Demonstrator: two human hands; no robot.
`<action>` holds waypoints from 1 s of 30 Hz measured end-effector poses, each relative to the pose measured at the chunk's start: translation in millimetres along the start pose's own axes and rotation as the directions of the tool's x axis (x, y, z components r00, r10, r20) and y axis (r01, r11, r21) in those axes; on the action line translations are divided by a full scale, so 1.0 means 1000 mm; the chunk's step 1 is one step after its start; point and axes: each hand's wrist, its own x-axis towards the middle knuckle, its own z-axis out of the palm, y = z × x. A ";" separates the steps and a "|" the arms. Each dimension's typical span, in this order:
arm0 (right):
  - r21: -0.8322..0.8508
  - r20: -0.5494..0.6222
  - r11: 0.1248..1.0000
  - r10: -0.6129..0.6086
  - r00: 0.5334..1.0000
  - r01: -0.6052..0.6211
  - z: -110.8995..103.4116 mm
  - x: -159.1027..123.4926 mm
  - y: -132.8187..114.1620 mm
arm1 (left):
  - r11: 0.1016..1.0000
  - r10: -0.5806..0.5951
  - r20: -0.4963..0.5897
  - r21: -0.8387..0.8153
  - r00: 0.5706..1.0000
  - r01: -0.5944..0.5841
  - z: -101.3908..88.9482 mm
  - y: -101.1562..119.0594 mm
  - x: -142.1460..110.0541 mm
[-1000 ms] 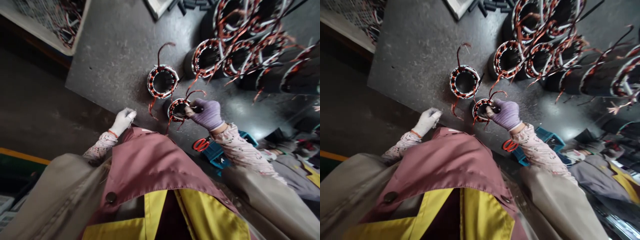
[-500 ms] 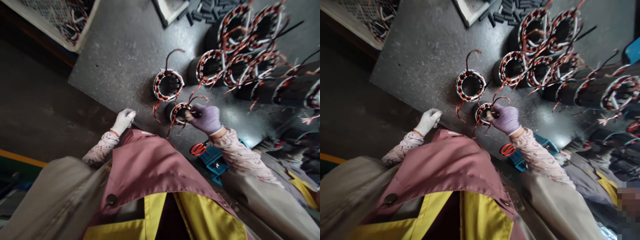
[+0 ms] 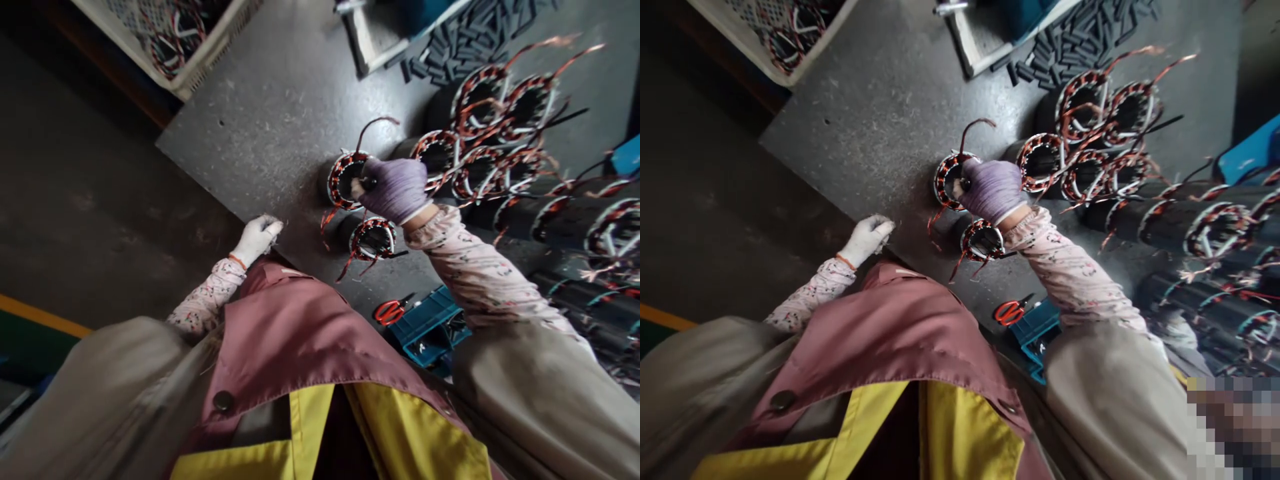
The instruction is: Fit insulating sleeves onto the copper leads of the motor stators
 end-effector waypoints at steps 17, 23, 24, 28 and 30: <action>0.938 -0.208 0.344 0.454 0.866 0.045 -0.051 -0.188 -0.019 | 0.710 0.488 0.578 0.172 0.654 -0.683 0.042 0.102 -0.067; 0.997 -0.019 -0.043 0.623 0.782 0.058 0.006 -0.245 -0.017 | 0.551 0.322 0.863 0.165 0.391 -0.818 0.122 0.125 -0.091; 0.992 0.002 -0.100 0.649 0.761 0.083 0.017 -0.255 -0.017 | 0.542 0.309 0.869 0.174 0.387 -0.822 0.134 0.124 -0.099; 0.940 0.056 -0.245 0.800 0.597 0.239 0.062 -0.290 -0.019 | 0.420 0.408 0.783 0.296 0.470 -0.858 0.187 0.110 -0.124; 0.926 0.073 -0.245 0.862 0.501 0.288 0.082 -0.304 -0.014 | 0.364 0.427 0.759 0.354 0.492 -0.861 0.219 0.099 -0.132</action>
